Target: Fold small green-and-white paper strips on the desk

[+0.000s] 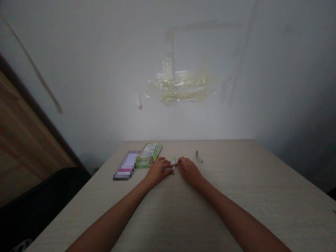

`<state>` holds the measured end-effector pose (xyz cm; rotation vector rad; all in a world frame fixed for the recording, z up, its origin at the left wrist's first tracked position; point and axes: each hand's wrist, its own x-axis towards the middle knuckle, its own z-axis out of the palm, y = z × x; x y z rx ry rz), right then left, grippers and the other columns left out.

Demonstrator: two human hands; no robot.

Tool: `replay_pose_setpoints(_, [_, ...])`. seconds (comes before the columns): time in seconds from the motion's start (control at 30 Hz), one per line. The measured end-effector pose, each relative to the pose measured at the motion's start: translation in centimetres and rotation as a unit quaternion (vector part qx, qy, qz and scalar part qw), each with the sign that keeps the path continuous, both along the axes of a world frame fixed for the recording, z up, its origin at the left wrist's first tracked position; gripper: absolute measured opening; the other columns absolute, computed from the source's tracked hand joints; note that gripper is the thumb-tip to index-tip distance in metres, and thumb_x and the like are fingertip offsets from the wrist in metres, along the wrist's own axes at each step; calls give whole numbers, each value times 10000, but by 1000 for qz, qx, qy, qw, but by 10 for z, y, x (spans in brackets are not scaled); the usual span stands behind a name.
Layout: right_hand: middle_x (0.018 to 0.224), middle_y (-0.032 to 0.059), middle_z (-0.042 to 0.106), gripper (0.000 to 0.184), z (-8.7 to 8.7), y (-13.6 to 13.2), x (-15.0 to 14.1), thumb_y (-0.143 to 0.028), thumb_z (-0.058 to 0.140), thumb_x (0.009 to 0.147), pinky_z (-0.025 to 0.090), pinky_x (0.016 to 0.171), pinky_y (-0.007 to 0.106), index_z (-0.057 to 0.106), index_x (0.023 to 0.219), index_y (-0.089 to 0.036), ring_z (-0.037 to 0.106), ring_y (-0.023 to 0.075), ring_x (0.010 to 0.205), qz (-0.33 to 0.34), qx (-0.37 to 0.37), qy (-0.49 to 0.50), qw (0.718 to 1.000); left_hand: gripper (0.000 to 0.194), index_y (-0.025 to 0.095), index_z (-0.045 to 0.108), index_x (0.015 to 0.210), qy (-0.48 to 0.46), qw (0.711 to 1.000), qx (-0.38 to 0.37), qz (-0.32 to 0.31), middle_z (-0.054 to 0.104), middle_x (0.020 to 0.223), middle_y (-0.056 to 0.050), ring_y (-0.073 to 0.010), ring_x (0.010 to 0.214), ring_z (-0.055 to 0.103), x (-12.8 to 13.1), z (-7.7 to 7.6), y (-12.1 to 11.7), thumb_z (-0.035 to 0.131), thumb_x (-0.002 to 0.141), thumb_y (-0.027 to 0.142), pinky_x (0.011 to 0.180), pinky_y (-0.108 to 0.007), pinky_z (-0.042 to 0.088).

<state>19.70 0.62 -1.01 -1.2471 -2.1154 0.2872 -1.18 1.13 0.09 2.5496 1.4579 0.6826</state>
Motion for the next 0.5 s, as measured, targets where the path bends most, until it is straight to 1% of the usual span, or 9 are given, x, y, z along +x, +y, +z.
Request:
replay_pose_setpoints(0.13, [991,85,631,123,2,2,-2,-141,452,915,444,853,301,531,999,-185,587,197,957,-20,2,-25,999,202,409,707,1017,-3,1000,3,7,688,1130,16,-277,1235,444,1,1,-1,661,825,455,1065,-716,-11])
replay_pose_setpoints(0.3, [998,92,643,100,2,6,-4,-165,466,927,442,847,301,542,989,-187,594,204,972,-45,-5,-35,998,205,381,714,1011,-3,1000,3,3,680,1143,8,-268,1237,443,0,0,0,645,836,463,1087,-690,-5])
replay_pose_setpoints(0.4, [995,87,652,91,-1,7,-2,-168,464,928,448,848,317,530,985,-189,604,206,963,-28,-10,-4,1000,215,361,711,1024,-3,1000,5,-1,676,1148,-4,-262,1238,446,0,0,-2,638,844,454,1103,-671,-9])
replay_pose_setpoints(0.5, [1006,72,660,91,-5,9,2,-169,454,925,455,875,339,506,990,-205,616,201,991,1,-21,65,998,219,329,700,1045,-3,1000,9,-3,674,1139,-21,-249,1232,457,1,1,-4,617,866,425,1117,-654,-24])
